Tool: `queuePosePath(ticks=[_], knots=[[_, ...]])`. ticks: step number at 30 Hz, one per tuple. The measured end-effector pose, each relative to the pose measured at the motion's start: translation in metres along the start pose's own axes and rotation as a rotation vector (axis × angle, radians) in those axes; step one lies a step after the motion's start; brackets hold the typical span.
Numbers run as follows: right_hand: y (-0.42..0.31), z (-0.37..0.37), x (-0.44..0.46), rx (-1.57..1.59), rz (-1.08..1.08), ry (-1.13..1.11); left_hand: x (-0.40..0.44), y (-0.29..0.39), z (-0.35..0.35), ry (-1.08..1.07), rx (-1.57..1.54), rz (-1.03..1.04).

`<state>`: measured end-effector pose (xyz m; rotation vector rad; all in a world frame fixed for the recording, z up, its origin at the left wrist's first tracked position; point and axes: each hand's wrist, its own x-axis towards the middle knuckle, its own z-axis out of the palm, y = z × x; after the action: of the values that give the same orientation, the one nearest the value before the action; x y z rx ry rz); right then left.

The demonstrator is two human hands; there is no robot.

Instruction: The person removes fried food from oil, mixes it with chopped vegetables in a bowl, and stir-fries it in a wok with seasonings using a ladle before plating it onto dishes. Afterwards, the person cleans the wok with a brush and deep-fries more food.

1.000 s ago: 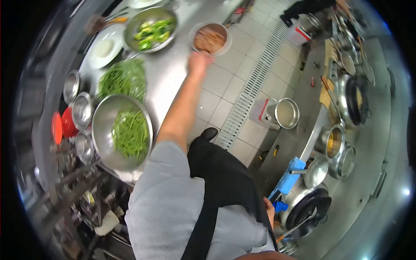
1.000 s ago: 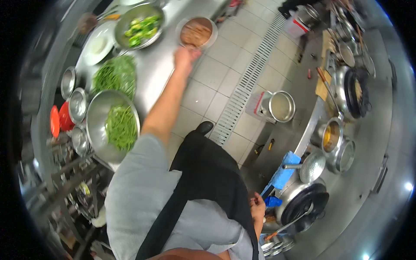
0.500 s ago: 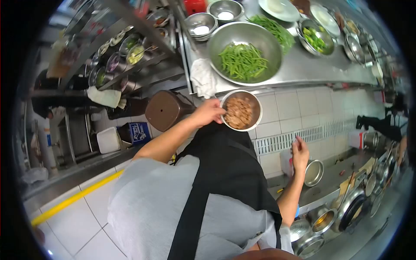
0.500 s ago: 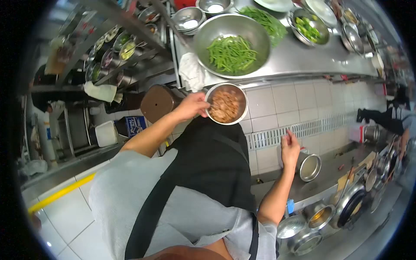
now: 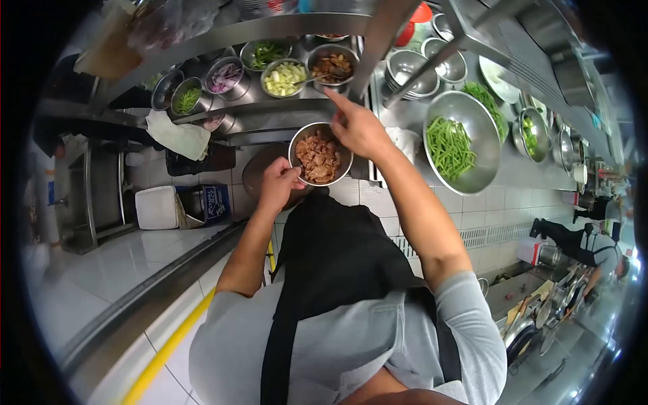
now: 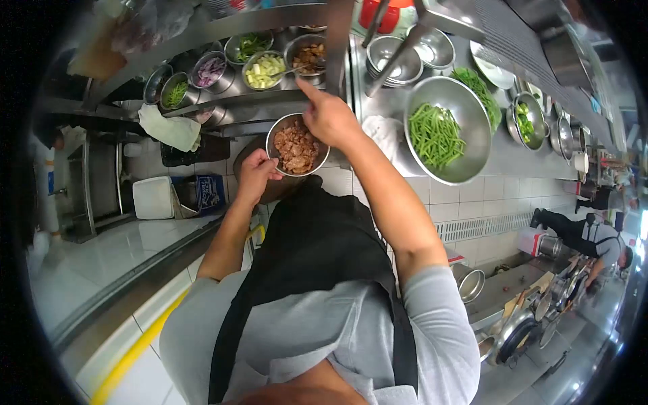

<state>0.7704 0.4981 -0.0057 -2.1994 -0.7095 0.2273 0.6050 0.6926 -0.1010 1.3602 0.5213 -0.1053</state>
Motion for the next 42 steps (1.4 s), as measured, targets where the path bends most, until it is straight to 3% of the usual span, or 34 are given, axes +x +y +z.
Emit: queuePosePath(ticks=[2, 5, 8, 9, 13, 16, 19, 22, 35, 39, 42], knots=[[0.009, 0.045, 0.054, -0.054, -0.063, 0.089, 0.008, 0.002, -0.02, 0.001, -0.022, 0.009], [0.016, 0.077, 0.096, -0.139, 0.047, 0.129, 0.022, 0.007, -0.044, -0.021, -0.06, -0.009], [0.009, 0.074, 0.096, -0.091, 0.065, 0.442, 0.034, 0.015, -0.061, -0.048, -0.077, -0.023], [0.0, 0.069, 0.093, 0.063, 0.25, 0.459, 0.039, 0.015, -0.065, -0.055, -0.082, -0.028], [0.019, 0.078, 0.1, 0.158, 0.221, 0.659, 0.055, 0.024, -0.075, -0.088, -0.052, -0.02], [0.022, 0.082, 0.092, 0.369, 0.347, 0.575, 0.061, 0.031, -0.078, -0.111, -0.043, -0.019], [0.025, 0.092, 0.085, 0.806, 0.297, 0.55, 0.062, 0.037, -0.077, -0.137, -0.071, -0.042], [0.03, 0.084, 0.076, 1.06, 0.38, 0.509, 0.066, 0.035, -0.078, -0.15, -0.031, -0.077], [0.005, 0.072, 0.054, 1.358, 0.411, 0.506, 0.069, 0.038, -0.072, -0.134, -0.106, -0.075], [-0.013, 0.055, 0.029, 1.295, 0.313, 0.471, 0.07, 0.048, -0.067, -0.123, -0.125, -0.083], [-0.023, 0.042, -0.014, 1.027, 0.264, 0.346, 0.07, 0.051, -0.068, -0.128, -0.143, -0.079]])
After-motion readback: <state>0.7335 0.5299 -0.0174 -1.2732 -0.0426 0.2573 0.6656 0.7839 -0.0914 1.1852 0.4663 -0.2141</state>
